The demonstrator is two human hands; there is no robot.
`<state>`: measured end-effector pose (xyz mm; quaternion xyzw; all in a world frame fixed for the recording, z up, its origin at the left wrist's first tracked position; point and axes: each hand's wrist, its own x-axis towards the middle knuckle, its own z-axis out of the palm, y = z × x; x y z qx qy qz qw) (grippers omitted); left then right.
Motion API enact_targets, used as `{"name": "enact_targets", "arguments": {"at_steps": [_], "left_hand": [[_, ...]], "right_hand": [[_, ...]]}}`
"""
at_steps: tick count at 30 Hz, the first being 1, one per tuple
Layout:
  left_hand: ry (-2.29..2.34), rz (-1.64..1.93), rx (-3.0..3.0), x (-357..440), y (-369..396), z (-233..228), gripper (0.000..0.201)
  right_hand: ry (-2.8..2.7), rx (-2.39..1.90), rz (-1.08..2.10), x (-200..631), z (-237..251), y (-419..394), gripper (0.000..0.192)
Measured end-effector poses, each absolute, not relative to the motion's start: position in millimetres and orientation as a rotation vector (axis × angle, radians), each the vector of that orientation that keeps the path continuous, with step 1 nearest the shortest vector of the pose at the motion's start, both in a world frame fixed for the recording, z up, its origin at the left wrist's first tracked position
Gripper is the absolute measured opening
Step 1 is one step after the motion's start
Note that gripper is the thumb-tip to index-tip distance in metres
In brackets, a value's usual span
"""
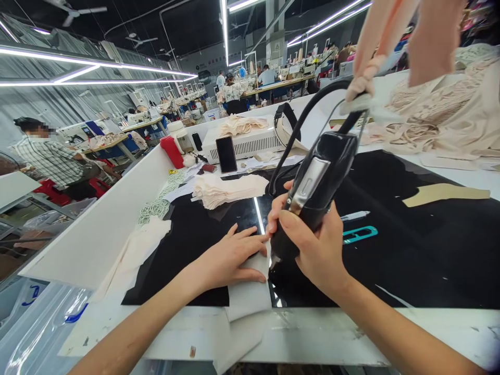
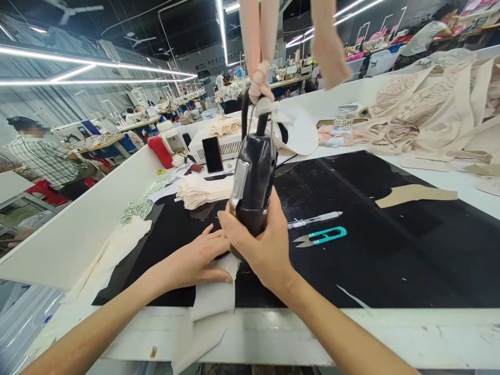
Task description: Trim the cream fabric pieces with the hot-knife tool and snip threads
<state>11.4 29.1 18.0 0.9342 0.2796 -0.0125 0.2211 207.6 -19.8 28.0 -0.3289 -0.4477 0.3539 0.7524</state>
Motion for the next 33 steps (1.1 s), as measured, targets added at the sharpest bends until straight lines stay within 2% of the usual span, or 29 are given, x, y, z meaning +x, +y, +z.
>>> {"name": "enact_targets", "arguments": {"at_steps": [3,6,8,20,28,33], "left_hand": [[0.759,0.118,2.656,3.3,21.1,15.3,0.046],[0.761,0.464,2.726,-5.6,3.0,10.1,0.023],[0.779,0.621,2.760,-8.7,-11.7,7.3,0.016],[0.802,0.633,2.969,2.3,-43.5,-3.7,0.024],[0.982,0.587,3.066,4.9,-64.3,-27.8,0.013],[0.915,0.640,3.022,-6.8,-43.8,-34.2,0.036]], "right_hand": [[-0.969,-0.720,0.771,210.5,29.7,-18.2,0.032],[-0.985,-0.695,0.796,210.7,30.8,-17.7,0.031],[-0.989,-0.673,0.812,209.2,30.5,-17.3,0.031],[-0.975,-0.686,0.833,201.1,25.9,-17.0,0.034],[-1.008,-0.682,0.809,200.8,24.9,-18.0,0.029],[-1.062,-0.718,0.768,211.4,22.4,-15.9,0.033]]}}
